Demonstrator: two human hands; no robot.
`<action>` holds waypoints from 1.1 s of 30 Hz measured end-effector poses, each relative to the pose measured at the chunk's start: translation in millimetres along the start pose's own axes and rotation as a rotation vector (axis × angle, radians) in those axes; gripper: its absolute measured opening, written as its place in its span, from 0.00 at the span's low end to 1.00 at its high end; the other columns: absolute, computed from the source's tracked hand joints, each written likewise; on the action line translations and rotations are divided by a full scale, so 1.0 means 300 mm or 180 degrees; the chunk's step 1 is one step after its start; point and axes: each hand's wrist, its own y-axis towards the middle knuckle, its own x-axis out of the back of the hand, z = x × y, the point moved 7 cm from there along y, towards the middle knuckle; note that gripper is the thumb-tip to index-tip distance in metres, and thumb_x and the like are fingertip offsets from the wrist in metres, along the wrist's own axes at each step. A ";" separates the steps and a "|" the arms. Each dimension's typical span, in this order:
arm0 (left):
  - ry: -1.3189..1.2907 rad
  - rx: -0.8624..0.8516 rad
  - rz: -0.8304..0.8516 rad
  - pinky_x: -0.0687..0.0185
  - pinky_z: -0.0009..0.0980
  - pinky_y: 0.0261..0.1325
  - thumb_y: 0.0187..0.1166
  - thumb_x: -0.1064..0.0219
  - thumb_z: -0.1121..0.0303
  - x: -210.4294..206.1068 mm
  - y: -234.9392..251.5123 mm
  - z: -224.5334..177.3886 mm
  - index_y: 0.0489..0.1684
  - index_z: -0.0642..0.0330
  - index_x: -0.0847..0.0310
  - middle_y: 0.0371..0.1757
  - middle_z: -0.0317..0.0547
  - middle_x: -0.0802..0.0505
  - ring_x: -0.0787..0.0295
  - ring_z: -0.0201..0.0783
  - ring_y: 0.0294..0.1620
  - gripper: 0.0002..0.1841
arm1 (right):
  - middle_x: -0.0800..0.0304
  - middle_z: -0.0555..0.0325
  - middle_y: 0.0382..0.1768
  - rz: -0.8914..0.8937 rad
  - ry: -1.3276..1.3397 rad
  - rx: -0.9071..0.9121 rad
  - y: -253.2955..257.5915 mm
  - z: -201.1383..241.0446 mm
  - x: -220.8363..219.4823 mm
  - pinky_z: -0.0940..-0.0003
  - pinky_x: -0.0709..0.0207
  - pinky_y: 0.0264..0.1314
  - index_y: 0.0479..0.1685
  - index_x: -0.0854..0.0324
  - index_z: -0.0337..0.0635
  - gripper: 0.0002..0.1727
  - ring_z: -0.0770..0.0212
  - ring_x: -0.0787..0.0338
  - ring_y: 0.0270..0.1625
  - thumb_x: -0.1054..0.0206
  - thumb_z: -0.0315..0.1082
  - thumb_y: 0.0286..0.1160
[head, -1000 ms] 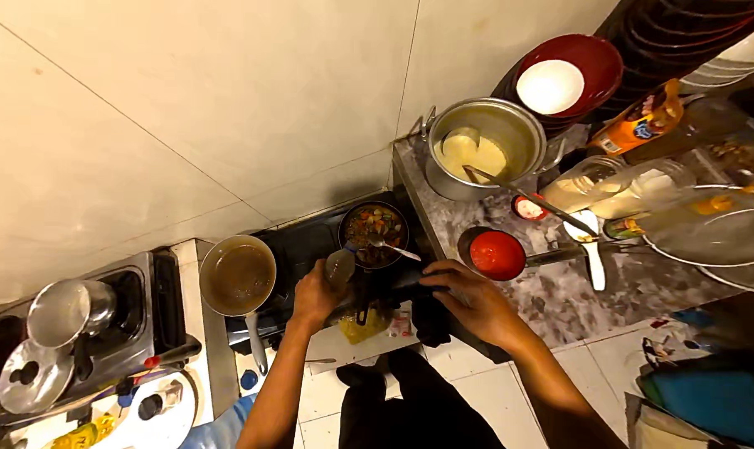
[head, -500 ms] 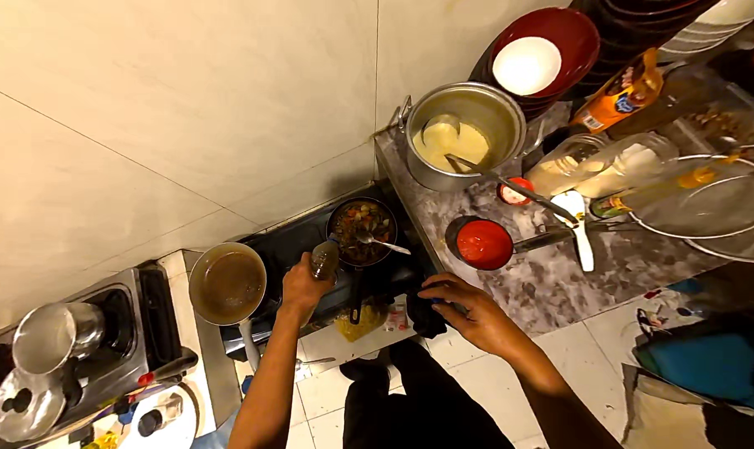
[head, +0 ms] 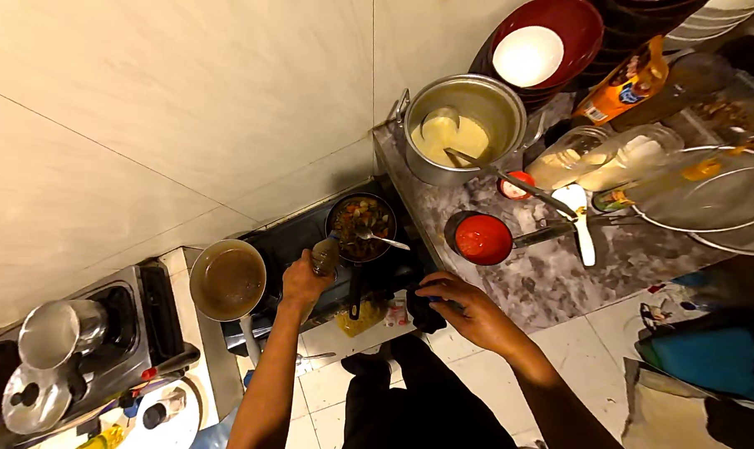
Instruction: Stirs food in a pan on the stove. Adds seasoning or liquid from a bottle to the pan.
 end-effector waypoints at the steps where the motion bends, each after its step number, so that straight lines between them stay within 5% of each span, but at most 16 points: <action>1: 0.0015 0.0000 0.0005 0.22 0.63 0.68 0.64 0.21 0.47 -0.001 -0.001 0.000 0.75 0.61 0.26 0.58 0.63 0.09 0.13 0.61 0.63 0.40 | 0.13 0.56 0.66 0.0015 -0.0016 -0.0005 0.000 -0.002 -0.002 0.69 0.18 0.68 0.61 0.09 0.51 0.16 0.66 0.14 0.64 0.39 0.33 0.81; 33: 0.0127 0.0003 0.0127 0.21 0.61 0.67 0.63 0.20 0.46 -0.031 -0.035 -0.012 0.73 0.61 0.25 0.57 0.61 0.09 0.12 0.60 0.63 0.40 | 0.14 0.54 0.65 0.0065 0.0075 -0.0100 -0.019 -0.030 -0.030 0.72 0.17 0.64 0.61 0.09 0.50 0.16 0.66 0.13 0.62 0.37 0.32 0.81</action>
